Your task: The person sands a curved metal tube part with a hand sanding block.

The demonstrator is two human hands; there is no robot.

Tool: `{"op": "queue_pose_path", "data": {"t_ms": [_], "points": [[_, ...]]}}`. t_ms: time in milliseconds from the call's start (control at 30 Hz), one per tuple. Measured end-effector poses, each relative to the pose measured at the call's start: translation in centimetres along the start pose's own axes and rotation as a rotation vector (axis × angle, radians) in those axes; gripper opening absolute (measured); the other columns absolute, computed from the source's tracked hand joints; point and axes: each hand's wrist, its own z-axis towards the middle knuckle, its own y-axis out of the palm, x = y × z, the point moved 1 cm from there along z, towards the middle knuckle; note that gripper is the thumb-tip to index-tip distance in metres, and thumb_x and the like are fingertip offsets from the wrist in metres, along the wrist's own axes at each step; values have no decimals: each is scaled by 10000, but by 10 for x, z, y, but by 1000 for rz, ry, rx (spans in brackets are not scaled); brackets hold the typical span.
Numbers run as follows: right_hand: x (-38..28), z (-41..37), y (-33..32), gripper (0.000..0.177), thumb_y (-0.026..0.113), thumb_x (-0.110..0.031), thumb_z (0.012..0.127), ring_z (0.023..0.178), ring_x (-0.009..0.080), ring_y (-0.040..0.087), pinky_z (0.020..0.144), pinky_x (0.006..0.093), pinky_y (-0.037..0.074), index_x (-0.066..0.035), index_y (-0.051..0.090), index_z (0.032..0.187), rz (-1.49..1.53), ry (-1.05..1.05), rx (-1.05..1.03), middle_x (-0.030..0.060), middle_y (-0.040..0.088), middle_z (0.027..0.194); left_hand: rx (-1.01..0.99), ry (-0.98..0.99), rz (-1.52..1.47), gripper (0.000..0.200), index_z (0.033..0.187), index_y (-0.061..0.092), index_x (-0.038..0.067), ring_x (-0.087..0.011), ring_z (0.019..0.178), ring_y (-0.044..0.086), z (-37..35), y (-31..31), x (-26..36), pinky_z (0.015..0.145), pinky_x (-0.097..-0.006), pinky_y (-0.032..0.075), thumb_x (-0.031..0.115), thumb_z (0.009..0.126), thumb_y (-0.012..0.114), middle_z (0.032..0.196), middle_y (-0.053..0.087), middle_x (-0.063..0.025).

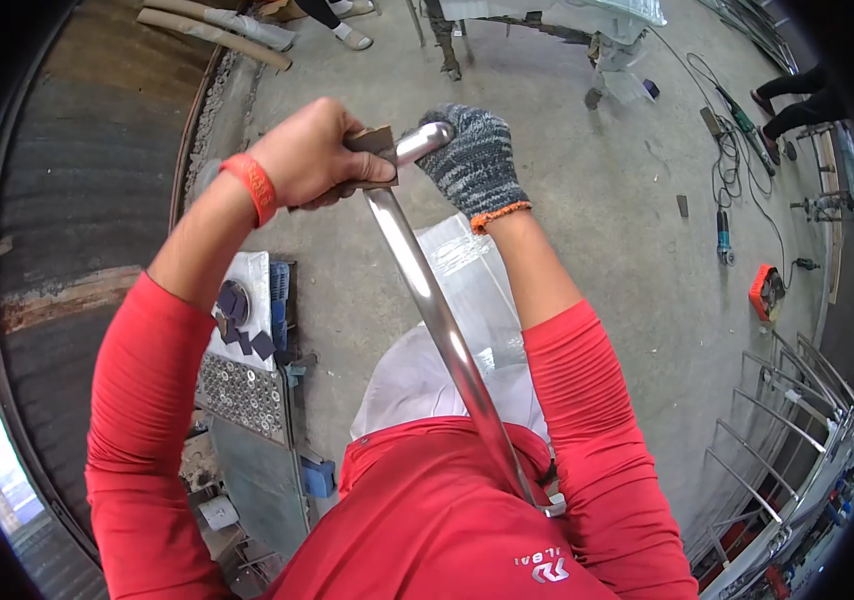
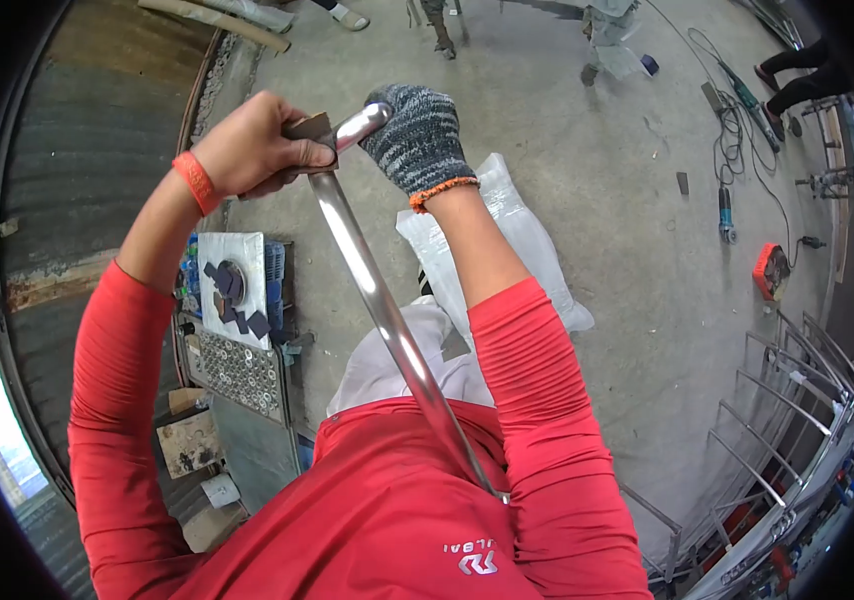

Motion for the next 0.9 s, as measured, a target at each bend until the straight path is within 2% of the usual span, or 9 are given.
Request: {"op": "queue_pose_path", "data": {"t_ms": [67, 133, 200, 367, 600, 733, 800, 867, 900], "points": [[0, 3, 2, 225, 798, -191, 657, 810, 336, 679, 742, 395, 542, -112, 729, 857, -67, -37, 22, 126, 704, 837, 42, -151, -406, 267, 780, 683, -1, -87, 386, 476, -14, 17, -11, 347, -279, 345, 233, 876, 765, 541, 539, -24], [-1, 2, 0, 178, 758, -238, 694, 788, 334, 678, 714, 415, 539, -121, 728, 825, -114, -11, -30, 130, 700, 821, 78, -226, -650, 287, 771, 613, 4, -86, 382, 444, -29, 43, -17, 343, -259, 308, 223, 882, 761, 549, 507, 1], [-1, -2, -2, 161, 755, -231, 696, 792, 328, 680, 720, 409, 539, -120, 726, 810, -60, -22, 9, 126, 702, 818, 154, -252, -725, 291, 785, 603, 7, -92, 382, 442, -43, 68, -12, 339, -260, 301, 228, 873, 770, 553, 504, -3], [-3, -5, -7, 147, 745, -232, 702, 779, 338, 674, 714, 412, 537, -116, 722, 789, -48, -47, 56, 131, 696, 810, 79, -248, -1049, 300, 790, 601, -13, -99, 386, 469, -73, 109, 6, 332, -263, 316, 217, 860, 781, 566, 532, -32], [1, -5, 3, 143, 746, -211, 699, 785, 341, 677, 718, 420, 537, -120, 725, 808, -67, 12, 32, 132, 698, 819, 130, -240, -906, 219, 834, 655, 18, -65, 383, 399, -29, 57, -23, 347, -237, 243, 206, 891, 751, 573, 505, 24], [-4, -5, 5, 153, 760, -212, 687, 792, 334, 677, 725, 416, 535, -117, 720, 800, -112, -11, 49, 126, 696, 814, -3, -170, -688, 218, 801, 675, 8, -61, 383, 422, -7, 20, -25, 344, -234, 270, 191, 860, 778, 559, 528, 9], [-3, -7, 6, 170, 770, -225, 684, 795, 333, 673, 726, 417, 532, -117, 717, 804, -12, 23, 47, 121, 692, 814, -86, -45, -384, 215, 783, 682, 10, -63, 380, 434, 8, 6, -21, 343, -225, 281, 185, 839, 794, 556, 550, 10], [-1, -7, 6, 181, 773, -239, 685, 796, 331, 670, 724, 419, 528, -118, 711, 803, -75, -11, 73, 118, 688, 810, -134, -16, -319, 222, 768, 695, 2, -78, 396, 466, 26, -9, -13, 363, -251, 317, 182, 798, 821, 545, 555, 6], [0, -7, 6, 173, 772, -228, 702, 783, 333, 668, 710, 412, 529, -110, 703, 808, -65, -36, 87, 122, 680, 799, -166, 73, -129, 233, 755, 695, -4, -87, 408, 484, 33, -13, -6, 381, -271, 340, 185, 777, 831, 544, 562, -7]]}}
